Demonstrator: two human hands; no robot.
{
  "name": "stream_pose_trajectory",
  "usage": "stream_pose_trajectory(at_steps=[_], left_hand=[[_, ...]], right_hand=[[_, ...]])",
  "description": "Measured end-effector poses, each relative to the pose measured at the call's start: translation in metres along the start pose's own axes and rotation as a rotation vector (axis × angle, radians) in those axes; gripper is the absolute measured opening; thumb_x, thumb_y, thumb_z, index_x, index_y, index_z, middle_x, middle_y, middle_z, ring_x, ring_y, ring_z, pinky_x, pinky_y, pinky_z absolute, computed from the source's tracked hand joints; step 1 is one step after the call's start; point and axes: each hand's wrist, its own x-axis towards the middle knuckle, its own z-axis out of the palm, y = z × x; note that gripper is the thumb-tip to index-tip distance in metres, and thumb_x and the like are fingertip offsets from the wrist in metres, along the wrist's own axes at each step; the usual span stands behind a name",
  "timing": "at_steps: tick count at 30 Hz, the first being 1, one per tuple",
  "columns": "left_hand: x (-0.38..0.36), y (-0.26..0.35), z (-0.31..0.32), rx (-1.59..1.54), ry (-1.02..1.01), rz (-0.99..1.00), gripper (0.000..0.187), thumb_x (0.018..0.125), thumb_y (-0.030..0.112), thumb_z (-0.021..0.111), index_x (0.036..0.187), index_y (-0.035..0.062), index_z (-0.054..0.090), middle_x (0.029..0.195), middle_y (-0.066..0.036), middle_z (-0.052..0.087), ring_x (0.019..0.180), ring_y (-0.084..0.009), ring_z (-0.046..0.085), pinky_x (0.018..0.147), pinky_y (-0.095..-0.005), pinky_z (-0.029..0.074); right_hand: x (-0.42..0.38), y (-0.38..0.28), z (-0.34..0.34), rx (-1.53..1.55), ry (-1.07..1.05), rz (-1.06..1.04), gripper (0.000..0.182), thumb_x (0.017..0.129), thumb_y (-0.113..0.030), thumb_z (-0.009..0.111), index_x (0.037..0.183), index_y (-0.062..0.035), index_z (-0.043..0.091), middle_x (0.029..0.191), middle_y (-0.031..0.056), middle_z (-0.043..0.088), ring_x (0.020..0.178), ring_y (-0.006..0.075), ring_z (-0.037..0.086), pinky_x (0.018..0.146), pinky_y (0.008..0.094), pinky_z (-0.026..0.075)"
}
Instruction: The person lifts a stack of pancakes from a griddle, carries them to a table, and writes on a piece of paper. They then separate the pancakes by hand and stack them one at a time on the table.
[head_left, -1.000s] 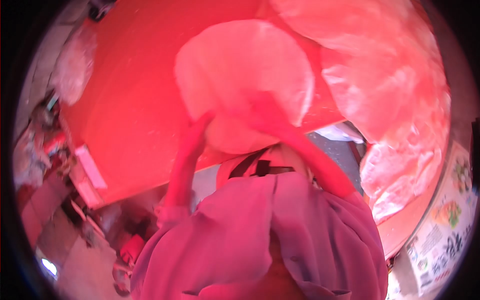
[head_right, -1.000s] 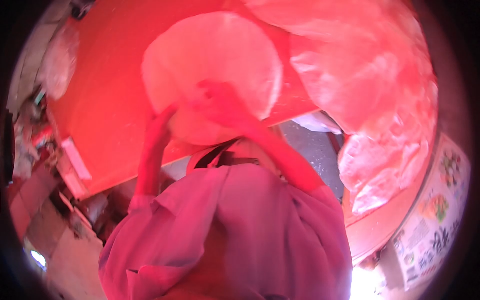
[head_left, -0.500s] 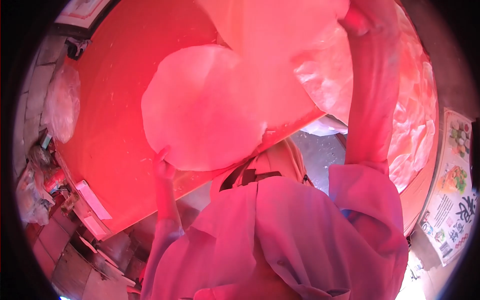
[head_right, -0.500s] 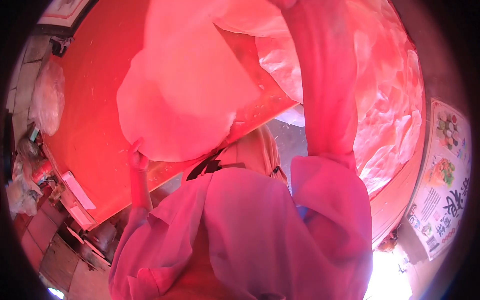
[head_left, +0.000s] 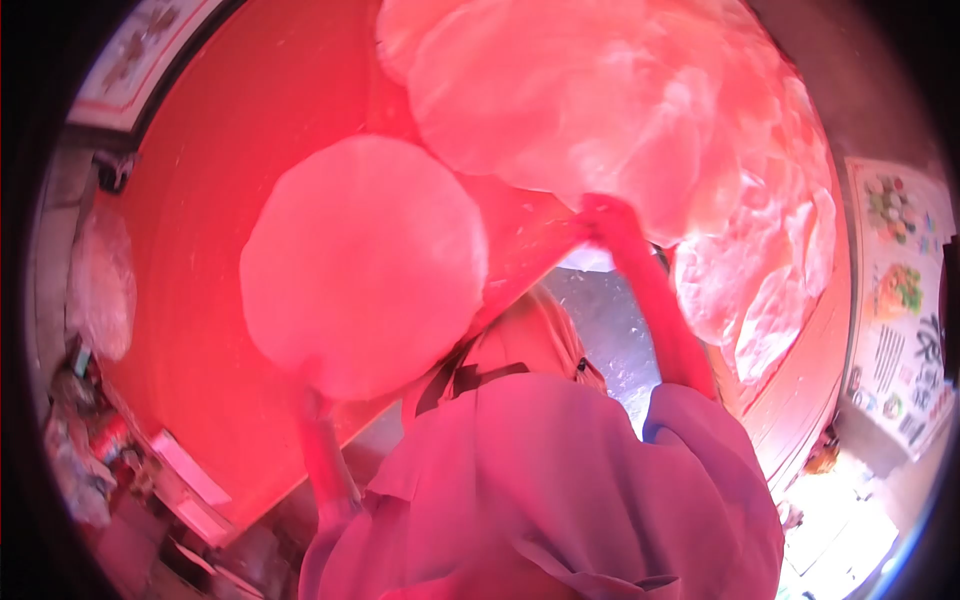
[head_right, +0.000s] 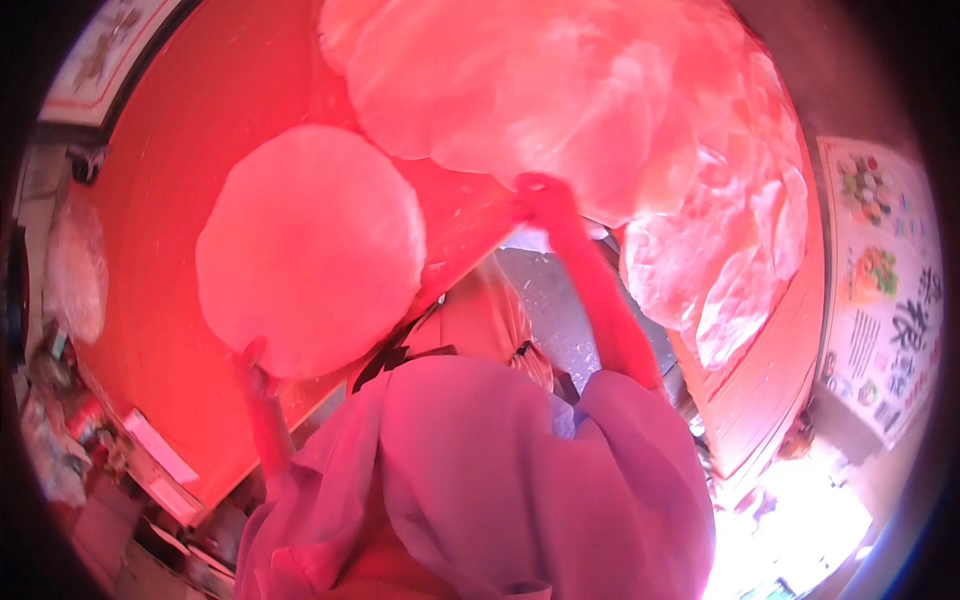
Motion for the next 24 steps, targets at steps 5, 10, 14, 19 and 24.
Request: stream_pose_trajectory(at_steps=[5,10,14,19,24], left_hand=[[0.006,0.054,0.014,0.140,-0.072,-0.065,0.054,0.083,0.006,0.060,0.132,-0.0020,0.040,0.122,-0.014,0.053,0.113,-0.0241,0.054,0.093,-0.0386,0.048],[0.003,0.100,0.036,0.253,-0.028,0.072,0.053,0.084,0.008,0.058,0.133,-0.0018,0.040,0.125,-0.015,0.051,0.114,-0.0252,0.053,0.094,-0.0396,0.047],[-0.002,0.129,0.066,0.317,-0.052,0.165,0.052,0.086,0.010,0.056,0.133,-0.0017,0.040,0.128,-0.015,0.049,0.115,-0.0261,0.053,0.095,-0.0404,0.045],[0.000,0.146,0.126,0.362,-0.138,0.260,0.050,0.087,0.012,0.053,0.134,-0.0015,0.039,0.131,-0.015,0.046,0.116,-0.0272,0.052,0.097,-0.0414,0.044],[-0.006,0.143,0.196,0.392,-0.275,0.297,0.049,0.089,0.015,0.051,0.135,-0.0013,0.039,0.134,-0.016,0.044,0.117,-0.0283,0.051,0.098,-0.0423,0.042]], right_hand=[[-0.048,0.058,0.085,0.011,-0.241,0.338,0.044,0.086,-0.032,0.065,0.112,0.0022,0.057,0.086,0.0130,0.065,0.075,0.0207,0.065,0.067,0.0298,0.054],[-0.086,0.038,0.130,0.133,-0.200,0.435,0.084,0.080,-0.068,0.054,0.126,0.0019,0.045,0.107,0.0275,0.056,0.088,0.0348,0.061,0.076,0.0401,0.052],[-0.057,0.082,0.129,0.442,-0.388,0.541,0.093,0.078,-0.075,0.048,0.130,0.0023,0.041,0.117,0.0308,0.050,0.101,0.0388,0.055,0.085,0.0432,0.047],[-0.084,0.040,0.108,0.672,-0.486,0.525,0.093,0.079,-0.076,0.045,0.136,-0.0016,0.038,0.128,0.0235,0.049,0.111,0.0347,0.050,0.092,0.0428,0.041],[-0.084,0.027,0.056,0.964,-0.692,0.346,0.069,0.092,-0.058,0.040,0.142,-0.0097,0.034,0.144,0.0047,0.038,0.133,0.0241,0.032,0.106,0.0421,0.032]])
